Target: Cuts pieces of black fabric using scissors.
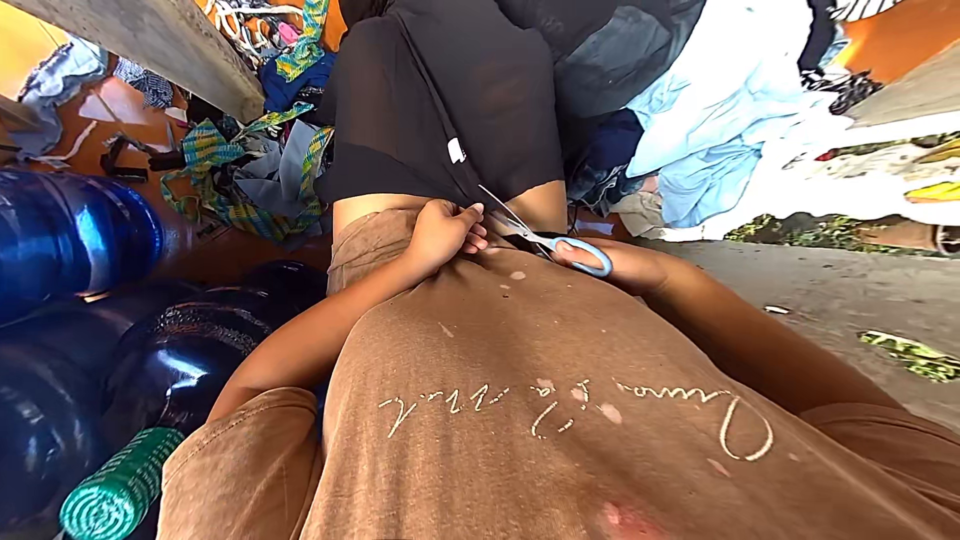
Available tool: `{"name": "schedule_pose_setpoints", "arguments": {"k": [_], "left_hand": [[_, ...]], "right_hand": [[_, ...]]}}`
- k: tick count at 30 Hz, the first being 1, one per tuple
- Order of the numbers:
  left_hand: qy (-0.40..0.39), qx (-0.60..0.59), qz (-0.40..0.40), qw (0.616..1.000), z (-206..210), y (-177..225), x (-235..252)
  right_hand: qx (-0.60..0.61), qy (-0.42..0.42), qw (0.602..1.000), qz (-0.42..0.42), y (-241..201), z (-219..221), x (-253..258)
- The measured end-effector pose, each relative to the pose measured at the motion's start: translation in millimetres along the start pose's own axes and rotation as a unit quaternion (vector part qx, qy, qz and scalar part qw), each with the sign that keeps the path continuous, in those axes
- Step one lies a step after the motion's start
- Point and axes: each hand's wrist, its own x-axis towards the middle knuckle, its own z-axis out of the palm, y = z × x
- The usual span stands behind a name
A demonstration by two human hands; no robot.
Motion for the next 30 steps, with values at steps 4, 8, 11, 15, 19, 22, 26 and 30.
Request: {"name": "schedule_pose_setpoints", "arguments": {"k": [4, 8, 11, 15, 19, 22, 26, 30], "left_hand": [[-0.015, 0.016, 0.014, 1.0, -1.2, -1.6, -1.4], [-0.019, 0.011, 0.023, 0.999, -2.4, -2.1, -1.5], [-0.019, 0.005, 0.03, 0.999, -3.0, -1.9, -1.5], [-0.021, 0.009, 0.036, 0.999, -2.6, -1.7, -0.8], [-0.025, 0.008, 0.034, 0.999, -2.5, -1.7, -0.1], [-0.026, -0.003, 0.034, 0.999, -2.5, -2.4, 0.5], [-0.029, -0.014, 0.036, 0.999, -3.2, -3.1, 0.6], [-0.03, -0.022, 0.031, 0.999, -3.4, -2.5, 0.6]], "right_hand": [[-0.05, 0.026, 0.998, -0.021, -7.9, 9.4, 5.4], [-0.076, 0.05, 0.995, -0.03, -6.5, 15.8, 12.1], [-0.073, 0.073, 0.994, -0.023, -6.3, 20.8, 11.8], [-0.077, 0.08, 0.994, -0.006, -3.2, 20.6, 12.0], [-0.062, 0.085, 0.994, -0.023, 2.8, 19.4, 14.2], [-0.023, 0.092, 0.995, -0.036, 0.8, 21.0, 14.3], [0.03, 0.086, 0.995, -0.036, -9.2, 24.1, 20.2], [-0.023, 0.1, 0.994, -0.042, -12.8, 24.9, 26.3]]}}
